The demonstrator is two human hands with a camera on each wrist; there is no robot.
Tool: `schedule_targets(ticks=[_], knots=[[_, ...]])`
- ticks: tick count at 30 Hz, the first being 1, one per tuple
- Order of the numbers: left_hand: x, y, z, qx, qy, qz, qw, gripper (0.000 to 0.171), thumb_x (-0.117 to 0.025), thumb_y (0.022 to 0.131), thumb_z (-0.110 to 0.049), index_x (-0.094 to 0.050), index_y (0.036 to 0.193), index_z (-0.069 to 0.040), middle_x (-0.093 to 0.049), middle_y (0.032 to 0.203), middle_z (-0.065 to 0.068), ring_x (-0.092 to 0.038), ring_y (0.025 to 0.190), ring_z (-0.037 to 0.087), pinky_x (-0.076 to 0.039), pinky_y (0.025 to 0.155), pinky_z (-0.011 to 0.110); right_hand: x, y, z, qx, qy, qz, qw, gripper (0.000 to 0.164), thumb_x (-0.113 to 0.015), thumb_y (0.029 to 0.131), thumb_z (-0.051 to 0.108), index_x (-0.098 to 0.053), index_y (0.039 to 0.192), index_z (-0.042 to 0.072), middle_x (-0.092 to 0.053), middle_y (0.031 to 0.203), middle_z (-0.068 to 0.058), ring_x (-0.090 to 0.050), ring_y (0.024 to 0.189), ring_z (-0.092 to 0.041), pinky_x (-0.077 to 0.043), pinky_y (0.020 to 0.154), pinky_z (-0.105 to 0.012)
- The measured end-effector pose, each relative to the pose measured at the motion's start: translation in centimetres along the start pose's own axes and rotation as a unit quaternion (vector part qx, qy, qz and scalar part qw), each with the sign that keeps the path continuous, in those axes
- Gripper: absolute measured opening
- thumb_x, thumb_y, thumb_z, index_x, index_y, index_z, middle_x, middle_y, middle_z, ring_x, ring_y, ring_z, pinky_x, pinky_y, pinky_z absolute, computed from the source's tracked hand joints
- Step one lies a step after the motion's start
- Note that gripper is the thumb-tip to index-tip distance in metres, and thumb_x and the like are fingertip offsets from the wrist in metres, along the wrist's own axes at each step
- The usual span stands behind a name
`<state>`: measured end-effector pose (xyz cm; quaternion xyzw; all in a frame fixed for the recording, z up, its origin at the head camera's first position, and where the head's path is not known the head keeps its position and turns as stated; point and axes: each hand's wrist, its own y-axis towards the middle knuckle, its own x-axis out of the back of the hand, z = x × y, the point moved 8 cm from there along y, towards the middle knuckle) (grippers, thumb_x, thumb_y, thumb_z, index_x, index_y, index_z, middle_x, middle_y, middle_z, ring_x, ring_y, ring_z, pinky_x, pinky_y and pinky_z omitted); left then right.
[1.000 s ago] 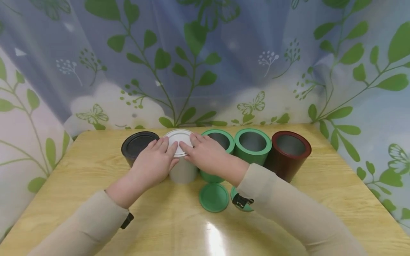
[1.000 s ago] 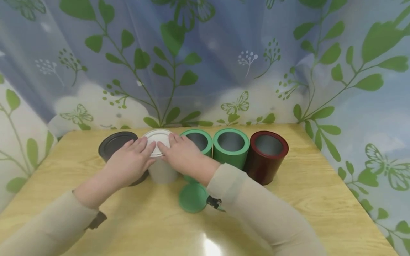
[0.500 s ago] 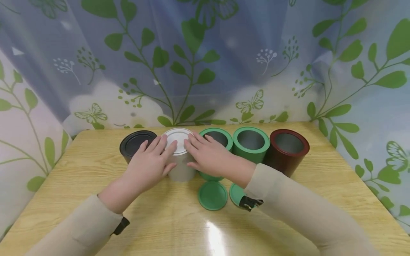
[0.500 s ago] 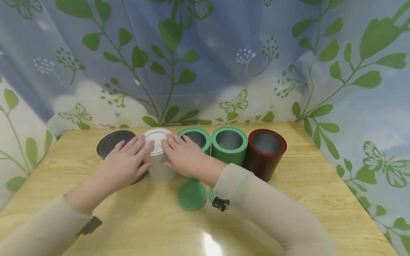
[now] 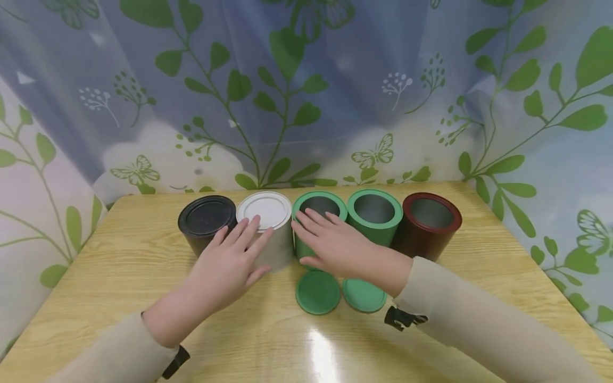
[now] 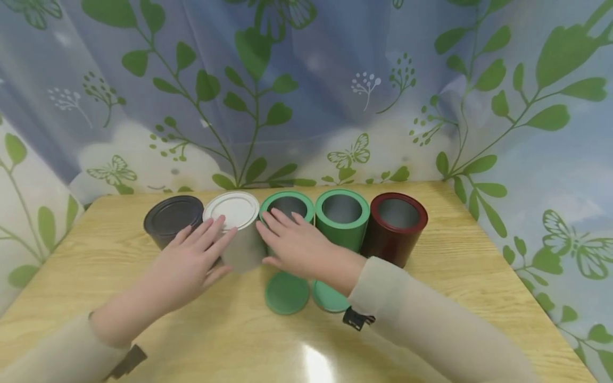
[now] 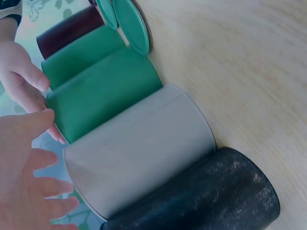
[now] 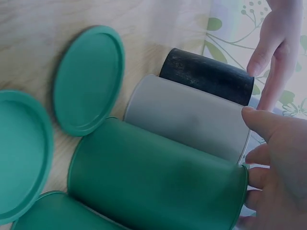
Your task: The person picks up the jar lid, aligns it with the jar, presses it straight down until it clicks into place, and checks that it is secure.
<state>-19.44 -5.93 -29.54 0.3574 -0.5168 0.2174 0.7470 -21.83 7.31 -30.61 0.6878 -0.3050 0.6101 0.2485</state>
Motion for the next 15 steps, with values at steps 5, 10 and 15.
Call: schedule_targets(ticks=[5,10,15], knots=[[0.3,-0.3,-1.1,-0.014,-0.008,-0.011,0.9998,0.064,-0.060,0.088,-0.046,-0.047,0.139,-0.010,-0.038,0.143,0.018,-0.042,0.127,0.033,-0.037,0.097,0.055,-0.1,-1.4,-0.1,0.004,0.023,-0.011,1.000,0.069,-0.048,0.095,0.045,-0.024,0.149,0.008,-0.016,0.154,-0.008,-0.012,0.140,-0.025,-0.020,0.109,-0.050],[0.1,-0.2,-2.4,-0.031,-0.023,-0.008,0.9992,0.062,-0.060,0.088,-0.046,-0.047,0.138,-0.012,-0.034,0.146,0.018,-0.037,0.130,0.032,-0.037,0.097,0.052,0.0,-3.0,-0.1,0.021,0.021,-0.031,0.999,0.069,-0.051,0.094,0.043,-0.027,0.148,0.008,-0.018,0.154,-0.009,-0.014,0.140,-0.025,-0.023,0.107,-0.051],[-1.1,-0.1,-4.1,-0.064,-0.042,-0.007,0.9970,0.062,-0.060,0.088,-0.045,-0.047,0.139,-0.011,-0.032,0.147,0.018,-0.033,0.133,0.032,-0.038,0.097,0.049,-0.2,-4.7,0.3,0.048,0.023,-0.053,0.997,0.067,-0.055,0.093,0.041,-0.031,0.146,0.007,-0.021,0.153,-0.009,-0.018,0.139,-0.024,-0.023,0.107,-0.051]])
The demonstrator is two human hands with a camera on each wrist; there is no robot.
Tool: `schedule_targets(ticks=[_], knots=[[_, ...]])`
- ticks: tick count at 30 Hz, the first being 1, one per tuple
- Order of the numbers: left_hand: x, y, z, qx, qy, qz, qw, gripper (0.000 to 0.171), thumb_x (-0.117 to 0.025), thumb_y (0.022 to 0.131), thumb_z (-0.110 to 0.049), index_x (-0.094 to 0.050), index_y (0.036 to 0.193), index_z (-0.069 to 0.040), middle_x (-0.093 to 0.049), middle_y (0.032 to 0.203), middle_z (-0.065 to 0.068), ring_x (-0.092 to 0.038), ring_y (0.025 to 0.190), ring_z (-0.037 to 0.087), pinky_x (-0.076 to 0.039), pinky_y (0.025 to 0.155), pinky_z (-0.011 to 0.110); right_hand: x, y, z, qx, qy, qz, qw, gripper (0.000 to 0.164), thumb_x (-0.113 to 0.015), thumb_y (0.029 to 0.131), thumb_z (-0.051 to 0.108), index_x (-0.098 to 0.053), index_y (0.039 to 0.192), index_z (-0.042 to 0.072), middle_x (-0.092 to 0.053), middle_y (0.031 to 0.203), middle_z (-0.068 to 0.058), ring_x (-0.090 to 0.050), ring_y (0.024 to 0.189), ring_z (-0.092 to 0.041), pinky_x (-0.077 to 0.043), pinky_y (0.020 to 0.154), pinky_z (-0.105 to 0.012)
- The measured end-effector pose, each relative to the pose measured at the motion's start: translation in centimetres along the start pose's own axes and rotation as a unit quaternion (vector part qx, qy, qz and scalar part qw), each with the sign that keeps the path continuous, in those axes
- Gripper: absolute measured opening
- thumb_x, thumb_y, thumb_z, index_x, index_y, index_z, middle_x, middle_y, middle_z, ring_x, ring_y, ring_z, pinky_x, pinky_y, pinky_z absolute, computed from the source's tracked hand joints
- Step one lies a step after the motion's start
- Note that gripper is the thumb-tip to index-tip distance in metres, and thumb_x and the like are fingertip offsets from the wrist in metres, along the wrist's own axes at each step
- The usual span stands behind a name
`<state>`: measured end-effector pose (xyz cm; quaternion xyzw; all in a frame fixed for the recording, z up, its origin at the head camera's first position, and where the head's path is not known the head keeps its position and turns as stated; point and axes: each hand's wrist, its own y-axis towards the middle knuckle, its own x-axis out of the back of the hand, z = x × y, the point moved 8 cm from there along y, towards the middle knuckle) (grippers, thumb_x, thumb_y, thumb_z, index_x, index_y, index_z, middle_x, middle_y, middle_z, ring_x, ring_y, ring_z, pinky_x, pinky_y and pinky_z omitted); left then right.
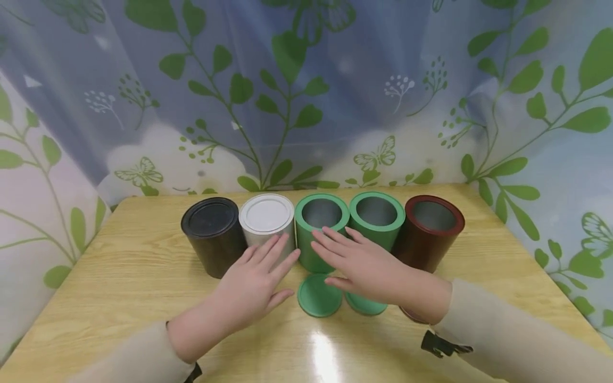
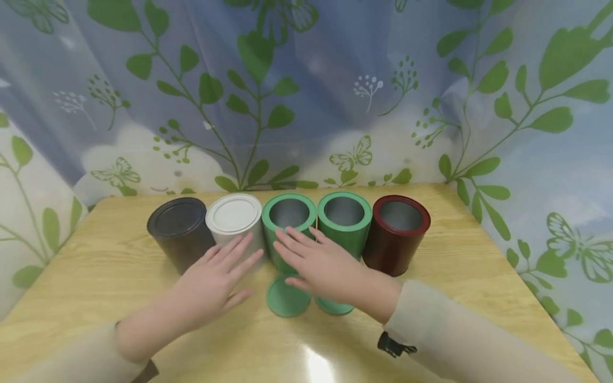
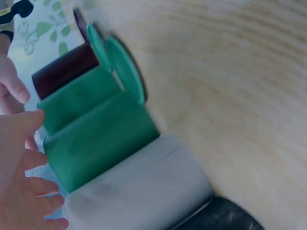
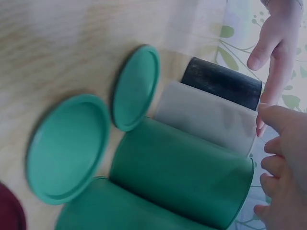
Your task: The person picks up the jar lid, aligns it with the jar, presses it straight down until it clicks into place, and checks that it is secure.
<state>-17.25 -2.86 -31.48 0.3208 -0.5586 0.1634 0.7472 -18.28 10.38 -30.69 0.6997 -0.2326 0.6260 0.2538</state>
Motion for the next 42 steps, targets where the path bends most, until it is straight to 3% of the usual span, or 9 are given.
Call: schedule_targets(ticks=[6,15,22,29,34,42], knots=[[-2.3,0.0,-1.1,-0.016,-0.026,0.022,0.9993,0.063,-0.060,0.088,-0.045,-0.047,0.138,-0.011,-0.035,0.145,0.018,-0.036,0.131,0.032,-0.037,0.099,0.048,-1.3,-1.5,0.3,0.022,-0.004,-0.013,1.000,0.065,-0.060,0.090,0.039,-0.039,0.142,0.005,-0.033,0.148,-0.010,-0.030,0.135,-0.023,-0.032,0.103,-0.049],[-6.3,0.2,-1.9,-0.007,-0.032,0.117,0.9926,0.064,-0.052,0.091,-0.051,-0.043,0.141,-0.012,-0.034,0.146,0.016,-0.036,0.131,0.031,-0.037,0.100,0.048,-5.6,-2.1,-0.2,-0.005,0.034,0.055,0.998,0.062,-0.055,0.092,0.041,-0.042,0.140,0.003,-0.040,0.143,-0.012,-0.038,0.130,-0.024,-0.036,0.100,-0.049],[-8.7,0.4,-2.3,0.005,-0.059,0.178,0.9823,0.065,-0.048,0.092,-0.052,-0.039,0.144,-0.012,-0.033,0.146,0.017,-0.035,0.132,0.032,-0.036,0.100,0.048,-8.0,-1.8,-0.4,-0.008,0.059,0.079,0.995,0.059,-0.057,0.092,0.038,-0.045,0.137,0.002,-0.045,0.140,-0.012,-0.042,0.128,-0.023,-0.039,0.098,-0.050],[-9.6,0.1,-3.2,-0.002,-0.078,0.227,0.9707,0.060,-0.046,0.093,-0.052,-0.042,0.142,-0.018,-0.034,0.145,0.020,-0.035,0.132,0.030,-0.038,0.098,0.048,-9.1,-1.6,-0.2,-0.007,0.058,0.077,0.995,0.065,-0.057,0.090,0.045,-0.046,0.136,0.001,-0.046,0.139,-0.013,-0.044,0.127,-0.022,-0.040,0.097,-0.048],[-9.4,0.0,-3.8,-0.007,-0.079,0.227,0.9708,0.059,-0.047,0.093,-0.053,-0.042,0.142,-0.020,-0.034,0.145,0.019,-0.037,0.130,0.031,-0.039,0.098,0.047,-9.1,-1.6,0.0,-0.011,0.056,0.066,0.996,0.072,-0.060,0.086,0.050,-0.048,0.135,0.000,-0.047,0.138,-0.014,-0.045,0.126,-0.022,-0.041,0.096,-0.047],[-9.6,0.4,-4.3,-0.011,-0.088,0.219,0.9716,0.064,-0.048,0.092,-0.053,-0.039,0.144,-0.017,-0.029,0.146,0.024,-0.035,0.131,0.035,-0.040,0.098,0.044,-10.1,-1.5,0.4,-0.018,0.077,0.083,0.993,0.071,-0.061,0.086,0.049,-0.047,0.135,-0.001,-0.042,0.141,-0.017,-0.044,0.126,-0.023,-0.040,0.099,-0.043]])
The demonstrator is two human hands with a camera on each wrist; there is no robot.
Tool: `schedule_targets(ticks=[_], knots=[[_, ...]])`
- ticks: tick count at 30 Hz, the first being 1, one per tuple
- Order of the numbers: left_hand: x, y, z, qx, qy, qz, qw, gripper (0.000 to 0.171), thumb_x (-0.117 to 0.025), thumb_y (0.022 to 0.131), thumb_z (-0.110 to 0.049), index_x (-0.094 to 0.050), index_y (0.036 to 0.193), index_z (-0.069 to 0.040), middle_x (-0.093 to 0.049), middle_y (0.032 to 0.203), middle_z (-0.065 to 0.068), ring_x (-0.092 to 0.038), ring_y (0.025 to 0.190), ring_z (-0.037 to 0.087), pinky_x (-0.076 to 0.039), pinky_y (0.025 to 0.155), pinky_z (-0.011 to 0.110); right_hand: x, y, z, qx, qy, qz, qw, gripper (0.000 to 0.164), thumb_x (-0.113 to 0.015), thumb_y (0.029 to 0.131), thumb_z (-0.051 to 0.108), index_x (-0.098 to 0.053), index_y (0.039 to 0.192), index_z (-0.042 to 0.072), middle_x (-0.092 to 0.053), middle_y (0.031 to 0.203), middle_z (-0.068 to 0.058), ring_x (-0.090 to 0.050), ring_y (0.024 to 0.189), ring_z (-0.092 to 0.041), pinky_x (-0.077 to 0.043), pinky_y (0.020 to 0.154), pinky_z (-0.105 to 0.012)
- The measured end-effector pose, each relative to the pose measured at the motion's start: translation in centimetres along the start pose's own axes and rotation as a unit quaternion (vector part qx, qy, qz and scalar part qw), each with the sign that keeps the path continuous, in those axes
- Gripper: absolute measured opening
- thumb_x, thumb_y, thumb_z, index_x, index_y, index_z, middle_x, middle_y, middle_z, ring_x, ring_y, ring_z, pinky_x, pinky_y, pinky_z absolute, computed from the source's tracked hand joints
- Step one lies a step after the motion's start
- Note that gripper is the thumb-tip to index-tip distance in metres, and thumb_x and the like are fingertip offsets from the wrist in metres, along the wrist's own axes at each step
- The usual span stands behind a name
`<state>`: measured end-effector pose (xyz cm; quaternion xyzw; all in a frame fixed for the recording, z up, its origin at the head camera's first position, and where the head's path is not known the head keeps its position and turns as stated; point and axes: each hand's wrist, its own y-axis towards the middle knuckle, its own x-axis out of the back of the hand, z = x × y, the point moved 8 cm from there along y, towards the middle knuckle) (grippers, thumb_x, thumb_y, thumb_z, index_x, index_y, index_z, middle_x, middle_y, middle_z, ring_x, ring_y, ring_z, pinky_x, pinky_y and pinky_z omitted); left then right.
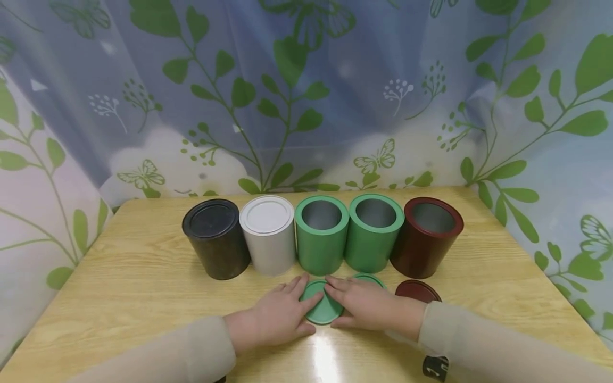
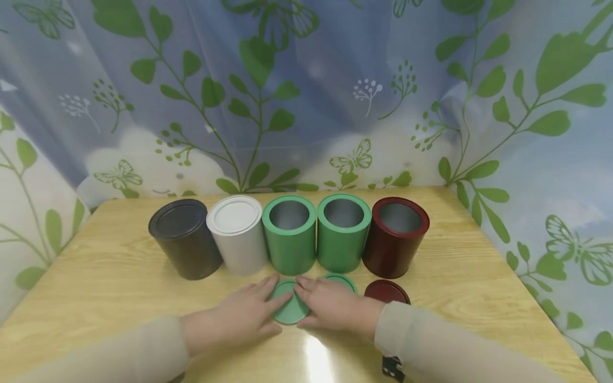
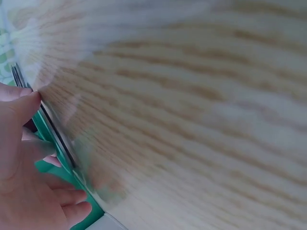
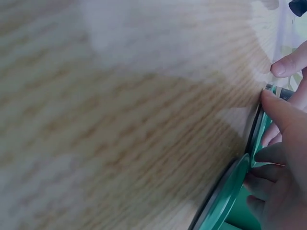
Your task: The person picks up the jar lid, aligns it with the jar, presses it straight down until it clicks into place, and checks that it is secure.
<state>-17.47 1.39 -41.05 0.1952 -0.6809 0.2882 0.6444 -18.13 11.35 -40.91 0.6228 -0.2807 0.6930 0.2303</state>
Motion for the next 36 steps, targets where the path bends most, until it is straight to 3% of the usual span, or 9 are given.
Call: schedule_targets(ticks=[7,15,23,36], knots=[[0.0,0.2,-0.5,-0.016,0.012,-0.007,0.9998,0.062,-0.049,0.094,-0.048,-0.041,0.142,-0.009,-0.030,0.145,0.025,-0.036,0.130,0.034,-0.040,0.099,0.039,0.2,0.2,0.3,0.004,0.014,0.004,1.000,0.073,-0.059,0.087,0.050,-0.045,0.136,-0.003,-0.039,0.142,-0.018,-0.042,0.127,-0.025,-0.039,0.099,-0.042],[-0.3,0.3,-1.0,-0.038,0.076,-0.005,0.9963,0.058,-0.042,0.098,-0.044,-0.041,0.141,-0.006,-0.033,0.148,0.010,-0.040,0.128,0.031,-0.039,0.100,0.036,0.3,0.3,0.2,0.000,0.034,-0.002,0.999,0.076,-0.061,0.086,0.049,-0.043,0.136,-0.005,-0.040,0.141,-0.020,-0.046,0.124,-0.031,-0.040,0.098,-0.041],[-0.6,0.1,-0.7,-0.039,0.056,-0.010,0.9976,0.055,-0.037,0.100,-0.042,-0.041,0.141,-0.005,-0.036,0.146,0.008,-0.036,0.131,0.031,-0.034,0.104,0.036,0.1,0.1,0.0,-0.006,0.081,-0.001,0.997,0.077,-0.056,0.088,0.051,-0.041,0.137,-0.005,-0.037,0.143,-0.020,-0.041,0.127,-0.032,-0.038,0.100,-0.043],[0.7,-0.8,-0.7,-0.075,0.047,-0.084,0.9926,0.051,-0.040,0.100,-0.036,-0.047,0.135,0.001,-0.044,0.139,0.014,-0.041,0.128,0.031,-0.032,0.105,0.038,0.7,0.0,0.2,-0.027,0.168,0.002,0.985,0.075,-0.055,0.090,0.047,-0.037,0.139,-0.007,-0.032,0.145,-0.023,-0.040,0.127,-0.032,-0.039,0.099,-0.042]])
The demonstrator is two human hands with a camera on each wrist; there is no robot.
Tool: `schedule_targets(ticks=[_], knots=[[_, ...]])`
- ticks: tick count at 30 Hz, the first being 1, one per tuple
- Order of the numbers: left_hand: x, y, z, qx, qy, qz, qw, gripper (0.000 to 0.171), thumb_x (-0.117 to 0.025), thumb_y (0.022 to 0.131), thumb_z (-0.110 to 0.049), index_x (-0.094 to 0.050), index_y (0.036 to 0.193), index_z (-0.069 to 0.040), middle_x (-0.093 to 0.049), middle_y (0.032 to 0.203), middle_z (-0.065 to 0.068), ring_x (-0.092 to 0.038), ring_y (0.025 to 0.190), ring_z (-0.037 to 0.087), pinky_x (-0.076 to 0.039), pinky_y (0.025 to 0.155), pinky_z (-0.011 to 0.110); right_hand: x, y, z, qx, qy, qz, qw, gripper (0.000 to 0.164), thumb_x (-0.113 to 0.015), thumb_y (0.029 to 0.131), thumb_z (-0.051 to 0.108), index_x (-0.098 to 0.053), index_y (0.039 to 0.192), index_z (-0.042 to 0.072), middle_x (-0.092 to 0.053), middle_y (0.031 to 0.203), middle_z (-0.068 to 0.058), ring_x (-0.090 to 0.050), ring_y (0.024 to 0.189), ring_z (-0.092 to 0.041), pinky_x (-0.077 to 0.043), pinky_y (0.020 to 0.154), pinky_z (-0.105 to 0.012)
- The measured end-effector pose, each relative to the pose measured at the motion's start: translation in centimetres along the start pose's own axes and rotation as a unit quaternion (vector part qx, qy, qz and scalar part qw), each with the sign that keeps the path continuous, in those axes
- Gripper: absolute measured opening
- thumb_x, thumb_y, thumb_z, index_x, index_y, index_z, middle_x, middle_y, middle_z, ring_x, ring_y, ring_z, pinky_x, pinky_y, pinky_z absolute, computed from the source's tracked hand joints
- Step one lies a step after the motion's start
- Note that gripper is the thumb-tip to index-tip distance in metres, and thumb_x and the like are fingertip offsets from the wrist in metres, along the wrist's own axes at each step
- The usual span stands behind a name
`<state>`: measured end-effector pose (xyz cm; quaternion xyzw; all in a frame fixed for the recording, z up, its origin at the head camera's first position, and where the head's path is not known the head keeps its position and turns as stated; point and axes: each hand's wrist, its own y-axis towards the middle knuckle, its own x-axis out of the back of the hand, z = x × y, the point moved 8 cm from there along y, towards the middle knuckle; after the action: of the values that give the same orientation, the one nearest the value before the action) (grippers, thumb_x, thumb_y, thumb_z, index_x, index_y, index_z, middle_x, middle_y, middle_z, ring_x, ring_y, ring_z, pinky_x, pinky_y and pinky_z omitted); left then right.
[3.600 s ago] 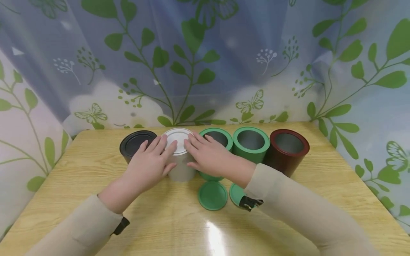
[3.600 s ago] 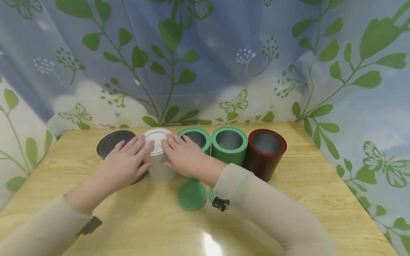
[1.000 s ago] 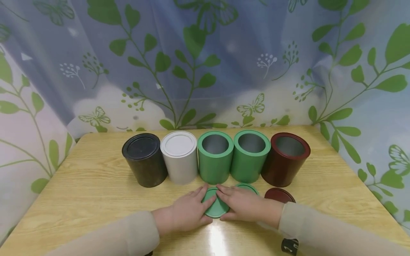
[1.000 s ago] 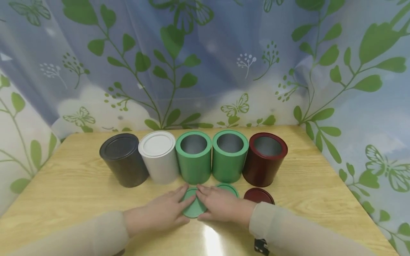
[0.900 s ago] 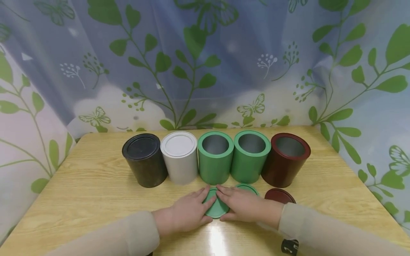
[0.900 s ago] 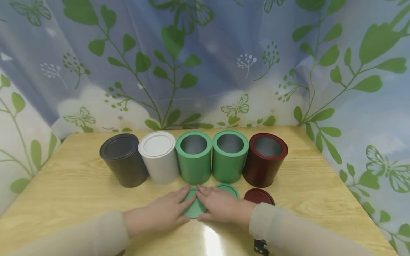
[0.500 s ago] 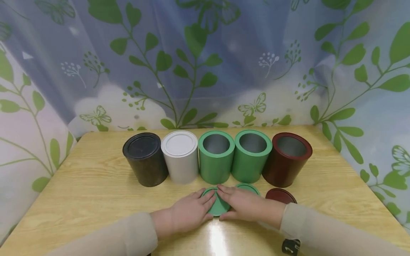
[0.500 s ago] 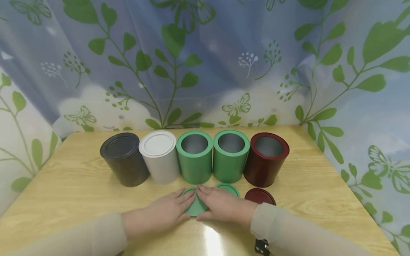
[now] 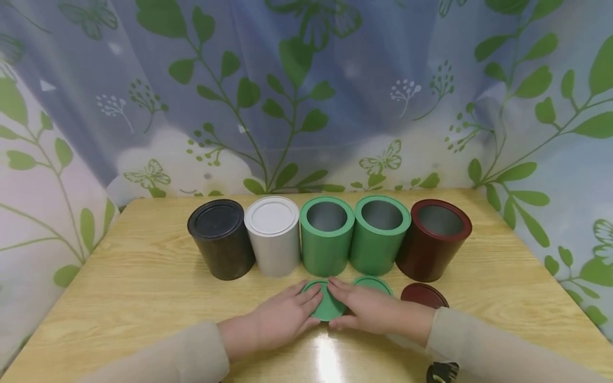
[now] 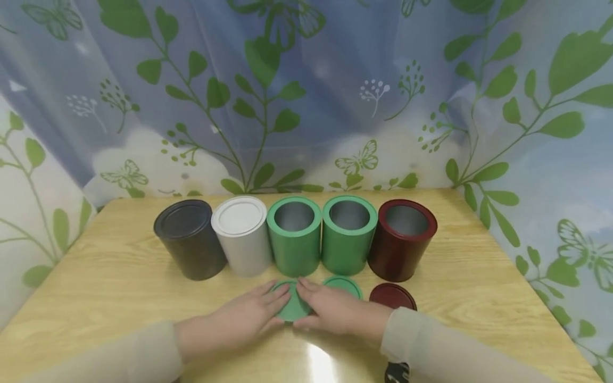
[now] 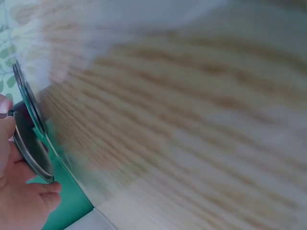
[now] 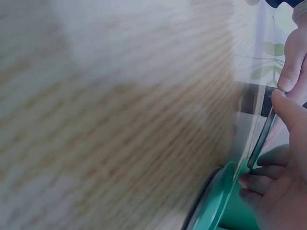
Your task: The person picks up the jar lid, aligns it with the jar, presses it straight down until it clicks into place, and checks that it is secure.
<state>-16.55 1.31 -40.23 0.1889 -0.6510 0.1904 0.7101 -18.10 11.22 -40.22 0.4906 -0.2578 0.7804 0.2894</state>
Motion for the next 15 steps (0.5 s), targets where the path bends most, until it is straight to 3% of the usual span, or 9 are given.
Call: schedule_targets(ticks=[5,15], knots=[[0.7,0.1,0.2,-0.005,-0.005,-0.021,0.9998,0.051,-0.041,0.100,-0.035,-0.046,0.136,0.002,-0.043,0.140,0.014,-0.037,0.131,0.028,-0.028,0.108,0.038,1.0,-0.2,0.2,-0.005,0.018,-0.024,1.000,0.075,-0.057,0.090,0.045,-0.036,0.138,-0.008,-0.029,0.145,-0.024,-0.037,0.129,-0.033,-0.038,0.100,-0.043],[2.0,-0.2,1.0,0.012,-0.020,-0.047,0.9986,0.050,-0.044,0.099,-0.036,-0.046,0.138,-0.006,-0.040,0.143,0.013,-0.036,0.130,0.035,-0.029,0.107,0.040,3.0,-0.4,1.1,0.004,-0.004,-0.054,0.999,0.076,-0.056,0.089,0.049,-0.038,0.138,-0.007,-0.032,0.145,-0.021,-0.039,0.128,-0.033,-0.039,0.098,-0.043]])
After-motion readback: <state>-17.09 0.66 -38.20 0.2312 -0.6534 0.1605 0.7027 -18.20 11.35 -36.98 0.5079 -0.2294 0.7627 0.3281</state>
